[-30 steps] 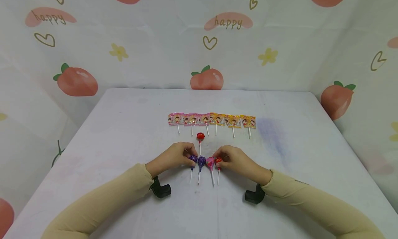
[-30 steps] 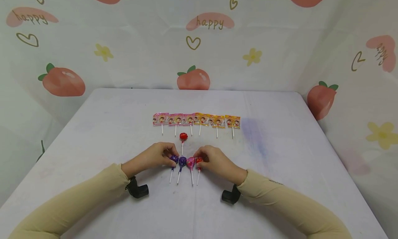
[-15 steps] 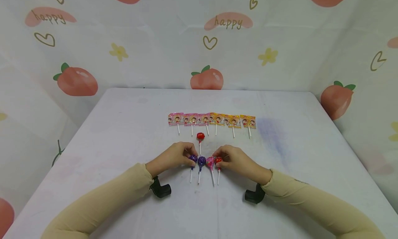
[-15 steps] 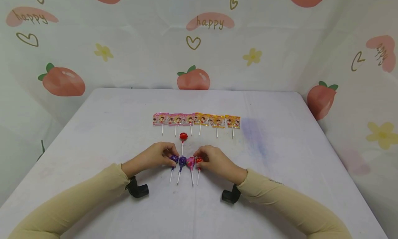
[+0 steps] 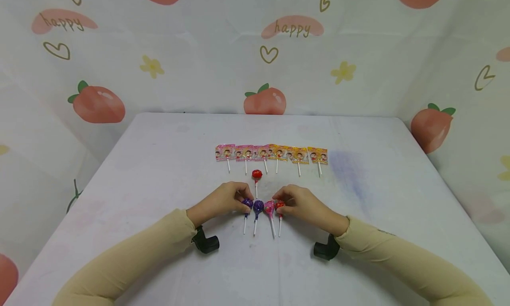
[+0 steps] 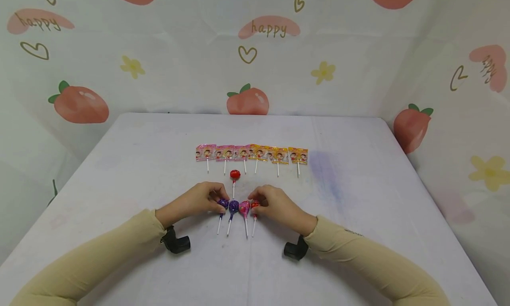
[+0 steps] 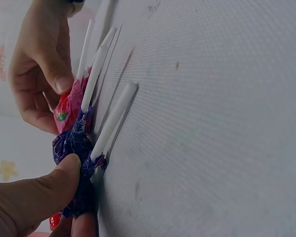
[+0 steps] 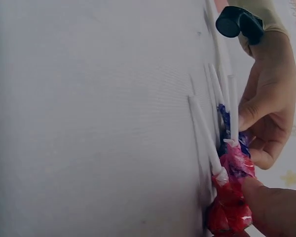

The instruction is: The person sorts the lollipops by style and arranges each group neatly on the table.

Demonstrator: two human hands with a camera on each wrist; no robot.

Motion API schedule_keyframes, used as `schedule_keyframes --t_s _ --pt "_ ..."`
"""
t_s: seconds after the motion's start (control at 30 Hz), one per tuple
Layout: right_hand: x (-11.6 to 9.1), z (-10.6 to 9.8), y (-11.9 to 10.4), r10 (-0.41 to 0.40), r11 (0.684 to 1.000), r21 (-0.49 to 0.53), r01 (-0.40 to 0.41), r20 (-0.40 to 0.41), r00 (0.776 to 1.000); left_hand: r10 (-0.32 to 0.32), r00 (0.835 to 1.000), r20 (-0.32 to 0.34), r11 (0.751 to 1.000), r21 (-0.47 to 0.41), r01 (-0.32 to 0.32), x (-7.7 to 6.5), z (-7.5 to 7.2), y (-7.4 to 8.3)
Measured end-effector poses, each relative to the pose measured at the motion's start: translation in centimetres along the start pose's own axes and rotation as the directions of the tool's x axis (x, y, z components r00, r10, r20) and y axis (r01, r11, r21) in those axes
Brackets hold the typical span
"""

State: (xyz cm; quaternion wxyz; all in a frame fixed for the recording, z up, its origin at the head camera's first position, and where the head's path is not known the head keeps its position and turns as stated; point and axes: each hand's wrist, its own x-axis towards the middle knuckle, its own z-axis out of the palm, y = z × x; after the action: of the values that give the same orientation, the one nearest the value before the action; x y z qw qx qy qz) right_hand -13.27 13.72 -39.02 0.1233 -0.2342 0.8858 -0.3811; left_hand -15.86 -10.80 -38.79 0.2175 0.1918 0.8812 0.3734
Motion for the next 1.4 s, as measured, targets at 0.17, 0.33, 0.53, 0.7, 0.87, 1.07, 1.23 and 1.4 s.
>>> schedule_keyframes --t_s 0.17,0.33,0.53,0.7,0.87,1.07,1.23,1.4 --pt "0.4 -0.9 -0.6 0.035 0.998 0.056 -0.034 -0.027 0.999 0.003 1.000 0.003 1.000 -0.005 -0.003 0.1 0.0 -0.1" --pt "1.6 -2.6 -1.6 0.015 0.994 0.105 -0.006 -0.082 0.997 -0.007 1.000 0.002 1.000 -0.009 0.007 0.1 0.1 -0.1" --pt "4.0 -4.4 -2.4 -0.033 0.985 0.162 0.054 -0.127 0.991 0.004 1.000 0.001 1.000 -0.005 -0.004 0.1 0.0 -0.1" --pt "6.3 -5.0 -2.5 -0.038 0.985 0.164 0.054 -0.100 0.994 0.024 1.000 0.003 1.000 -0.006 -0.024 0.0 0.0 -0.2" --pt "8.4 -4.8 -1.9 0.002 0.993 0.114 0.001 -0.028 1.000 0.022 1.000 0.002 1.000 -0.005 -0.022 0.0 -0.1 -0.1" --pt "10.6 -4.1 -1.1 0.042 0.993 0.107 -0.053 0.101 0.994 0.028 1.000 0.005 1.000 -0.005 -0.028 0.0 -0.2 -0.1" --pt "11.6 -3.6 -0.9 0.067 0.994 0.077 -0.083 0.195 0.978 0.035 0.999 0.006 0.999 -0.008 -0.035 0.1 -0.2 -0.3" --pt "12.2 -3.0 -0.9 0.061 0.994 0.069 -0.081 0.250 0.966 0.050 0.999 0.006 0.999 -0.003 -0.050 0.1 -0.1 -0.3"
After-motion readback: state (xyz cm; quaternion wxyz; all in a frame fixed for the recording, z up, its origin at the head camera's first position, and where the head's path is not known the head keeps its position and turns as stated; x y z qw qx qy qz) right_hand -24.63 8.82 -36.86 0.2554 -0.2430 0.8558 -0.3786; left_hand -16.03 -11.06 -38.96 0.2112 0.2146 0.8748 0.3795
